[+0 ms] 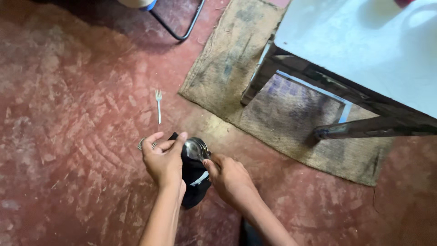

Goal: The person wipes a mug, a metal cup, a utensil holder, a whisk, a grater, a fork, and spoons with a black cloth. They place the cleaned items on a small white table.

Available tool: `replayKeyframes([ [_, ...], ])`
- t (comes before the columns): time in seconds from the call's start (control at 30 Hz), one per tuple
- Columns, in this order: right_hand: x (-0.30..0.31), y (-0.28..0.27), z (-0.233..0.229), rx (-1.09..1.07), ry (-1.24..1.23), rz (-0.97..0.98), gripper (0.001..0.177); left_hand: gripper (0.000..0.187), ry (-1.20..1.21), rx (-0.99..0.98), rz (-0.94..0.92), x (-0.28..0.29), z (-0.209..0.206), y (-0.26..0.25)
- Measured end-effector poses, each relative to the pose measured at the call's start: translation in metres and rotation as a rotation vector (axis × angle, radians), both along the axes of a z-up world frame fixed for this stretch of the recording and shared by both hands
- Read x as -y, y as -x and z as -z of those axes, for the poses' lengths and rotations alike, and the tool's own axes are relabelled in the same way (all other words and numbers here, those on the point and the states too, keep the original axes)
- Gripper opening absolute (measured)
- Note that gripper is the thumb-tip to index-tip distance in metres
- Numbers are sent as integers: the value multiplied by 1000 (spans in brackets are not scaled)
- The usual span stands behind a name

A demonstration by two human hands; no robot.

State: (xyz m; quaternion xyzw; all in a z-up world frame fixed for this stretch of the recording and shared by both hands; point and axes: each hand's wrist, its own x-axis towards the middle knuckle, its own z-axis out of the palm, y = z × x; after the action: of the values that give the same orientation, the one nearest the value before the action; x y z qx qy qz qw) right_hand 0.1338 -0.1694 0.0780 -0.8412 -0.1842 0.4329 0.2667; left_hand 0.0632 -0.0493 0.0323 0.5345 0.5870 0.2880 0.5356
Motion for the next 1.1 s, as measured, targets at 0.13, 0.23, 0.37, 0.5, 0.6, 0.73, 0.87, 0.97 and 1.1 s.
replayKeyframes([
  [0.13,6,-21,-36,0,-48,173,36,48,-102,28,70,-9,-23,-15],
  [0.23,9,-33,-65,-32,-244,289,33,53,293,303,352,-8,-67,-33],
  [0.37,11,-60,-101,43,-582,252,24,43,591,568,546,13,-140,-78],
  [0.5,15,-133,-131,17,-836,363,29,32,404,848,482,7,-215,-135],
  [0.6,31,-194,-152,429,-775,640,26,24,360,985,387,-2,-261,-173],
  [0.73,32,-271,-176,892,-620,603,75,32,231,1042,457,-4,-305,-230],
  [0.87,6,-348,-170,1185,-559,347,123,40,171,945,384,11,-325,-287],
  [0.97,-3,-377,-149,906,-500,336,124,33,87,1068,464,12,-333,-323],
  [1.1,0,-379,-136,719,-488,360,105,23,113,1178,599,13,-333,-368],
])
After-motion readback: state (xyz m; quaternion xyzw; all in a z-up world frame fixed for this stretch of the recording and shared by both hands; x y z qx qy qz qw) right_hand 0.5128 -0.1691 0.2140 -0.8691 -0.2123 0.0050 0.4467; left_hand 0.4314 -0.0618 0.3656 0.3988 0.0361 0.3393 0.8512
